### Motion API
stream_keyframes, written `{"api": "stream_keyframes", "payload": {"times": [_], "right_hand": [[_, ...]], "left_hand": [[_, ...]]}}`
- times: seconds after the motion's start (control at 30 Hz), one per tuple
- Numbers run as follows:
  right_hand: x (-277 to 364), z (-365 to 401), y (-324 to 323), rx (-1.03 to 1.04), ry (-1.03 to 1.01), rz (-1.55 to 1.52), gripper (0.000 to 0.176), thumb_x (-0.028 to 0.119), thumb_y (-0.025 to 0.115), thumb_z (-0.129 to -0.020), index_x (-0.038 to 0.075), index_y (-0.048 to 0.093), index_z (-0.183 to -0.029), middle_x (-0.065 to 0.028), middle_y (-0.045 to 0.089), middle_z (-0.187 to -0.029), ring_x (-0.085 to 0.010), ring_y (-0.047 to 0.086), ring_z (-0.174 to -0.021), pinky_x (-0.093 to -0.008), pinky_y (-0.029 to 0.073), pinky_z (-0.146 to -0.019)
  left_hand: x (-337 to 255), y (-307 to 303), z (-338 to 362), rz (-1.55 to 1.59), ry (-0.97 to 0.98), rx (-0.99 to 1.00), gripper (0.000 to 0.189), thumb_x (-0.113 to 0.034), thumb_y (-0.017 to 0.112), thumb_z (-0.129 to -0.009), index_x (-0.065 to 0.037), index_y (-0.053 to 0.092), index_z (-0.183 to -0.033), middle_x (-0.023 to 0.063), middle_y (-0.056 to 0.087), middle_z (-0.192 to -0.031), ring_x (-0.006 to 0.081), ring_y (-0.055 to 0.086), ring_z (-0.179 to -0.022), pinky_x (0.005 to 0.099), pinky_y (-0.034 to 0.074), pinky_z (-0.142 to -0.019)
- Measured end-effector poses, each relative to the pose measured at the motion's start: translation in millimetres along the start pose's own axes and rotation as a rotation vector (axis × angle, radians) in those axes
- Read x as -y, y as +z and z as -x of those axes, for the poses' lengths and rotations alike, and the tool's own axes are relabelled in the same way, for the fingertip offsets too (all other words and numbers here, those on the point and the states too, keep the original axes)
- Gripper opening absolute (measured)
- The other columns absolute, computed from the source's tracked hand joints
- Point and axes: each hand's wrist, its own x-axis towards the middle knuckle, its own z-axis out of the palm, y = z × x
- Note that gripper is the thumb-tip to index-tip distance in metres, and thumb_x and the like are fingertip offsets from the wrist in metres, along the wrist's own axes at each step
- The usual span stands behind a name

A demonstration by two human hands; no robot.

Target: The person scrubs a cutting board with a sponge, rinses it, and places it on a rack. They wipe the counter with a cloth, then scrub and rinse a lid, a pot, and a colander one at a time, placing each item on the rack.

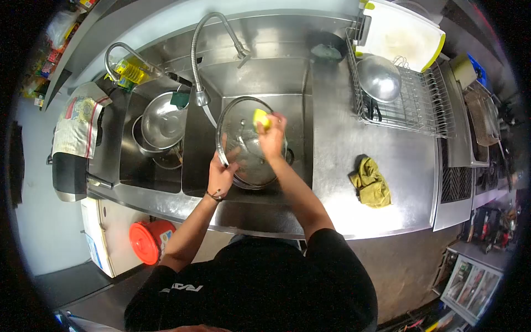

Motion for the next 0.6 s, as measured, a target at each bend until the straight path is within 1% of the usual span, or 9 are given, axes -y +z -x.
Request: {"api": "stream_keyframes", "payload": {"times": [0.03,0.07,0.17,0.27,0.33,0.4,0.5,0.57,0.6], "right_hand": [[26.2,-4.6,2.9,0.041,-0.013,-0.055,0.025,0.014,0.060,-0.081,0.002,0.050,-0.100,-0.0199,0.050,-0.098,-0.0361,0.053,-0.094,-0.0416,0.042,-0.081],[53.1,4.7,0.3,0.061,-0.016,-0.181,0.022,0.012,0.060,-0.081,0.002,0.053,-0.098,-0.0168,0.054,-0.091,-0.0345,0.055,-0.090,-0.0404,0.042,-0.079],[28.5,20.8,-14.4,0.084,-0.284,0.062,0.021,0.008,0.060,-0.079,0.004,0.054,-0.099,-0.0154,0.057,-0.095,-0.0370,0.054,-0.091,-0.0397,0.041,-0.080],[10.4,-13.8,-2.5,-0.067,0.010,0.000,0.025,0.003,0.061,-0.076,0.002,0.053,-0.099,-0.0159,0.055,-0.098,-0.0345,0.053,-0.093,-0.0401,0.041,-0.082],[55.9,-34.4,4.0,-0.163,-0.041,-0.195,0.024,-0.001,0.059,-0.076,0.000,0.055,-0.100,-0.0170,0.053,-0.104,-0.0335,0.053,-0.092,-0.0384,0.043,-0.080],[85.6,-19.1,4.9,-0.067,-0.133,-0.306,0.025,-0.002,0.057,-0.077,0.001,0.054,-0.101,-0.0173,0.052,-0.103,-0.0337,0.053,-0.096,-0.0389,0.043,-0.083],[51.0,-6.2,-4.0,-0.048,-0.248,-0.105,0.030,-0.004,0.053,-0.075,0.001,0.053,-0.104,-0.0181,0.051,-0.104,-0.0353,0.053,-0.095,-0.0395,0.043,-0.085],[30.1,-24.0,-8.0,-0.132,-0.081,-0.191,0.033,-0.002,0.053,-0.074,0.001,0.049,-0.107,-0.0170,0.051,-0.104,-0.0341,0.051,-0.099,-0.0398,0.044,-0.084],[40.3,-31.7,-9.2,-0.164,-0.134,-0.215,0.036,-0.005,0.053,-0.072,0.002,0.049,-0.107,-0.0155,0.051,-0.105,-0.0323,0.050,-0.100,-0.0389,0.042,-0.085]], "left_hand": [[1.3,0.9,1.2,-0.086,-0.009,0.065,0.078,0.015,0.042,-0.075,-0.016,0.018,-0.142,0.0183,0.051,-0.121,0.0239,0.061,-0.089,0.0319,0.056,-0.065],[12.5,0.4,-4.7,-0.146,0.111,-0.024,0.064,0.011,0.051,-0.071,-0.002,0.035,-0.132,0.0115,0.060,-0.101,0.0141,0.059,-0.075,0.0275,0.052,-0.059],[0.2,-0.8,-2.4,0.074,-0.024,-0.046,0.062,0.010,0.053,-0.071,-0.001,0.037,-0.130,0.0110,0.062,-0.097,0.0136,0.059,-0.075,0.0279,0.051,-0.062],[1.0,-2.7,-0.7,-0.119,0.062,-0.015,0.060,0.009,0.054,-0.070,0.000,0.040,-0.127,0.0090,0.061,-0.097,0.0145,0.058,-0.077,0.0281,0.049,-0.070],[2.9,0.3,-2.6,-0.173,0.006,0.038,0.059,0.009,0.054,-0.070,0.000,0.040,-0.126,0.0088,0.061,-0.097,0.0149,0.058,-0.079,0.0281,0.048,-0.073],[11.0,4.7,-6.7,-0.136,0.220,-0.019,0.057,0.009,0.055,-0.071,0.000,0.041,-0.126,0.0081,0.061,-0.094,0.0134,0.058,-0.077,0.0268,0.048,-0.069],[5.7,2.0,-1.2,-0.046,0.096,-0.029,0.056,0.008,0.054,-0.072,0.000,0.041,-0.126,0.0073,0.062,-0.092,0.0123,0.056,-0.073,0.0251,0.047,-0.064],[3.7,5.7,1.8,-0.035,0.112,-0.053,0.045,0.001,0.056,-0.078,-0.001,0.046,-0.122,0.0088,0.062,-0.079,0.0116,0.054,-0.061,0.0255,0.045,-0.056],[1.8,4.5,-0.1,-0.278,0.156,-0.106,0.037,-0.005,0.057,-0.082,-0.001,0.049,-0.118,0.0102,0.060,-0.071,0.0118,0.053,-0.056,0.0269,0.044,-0.053]]}}
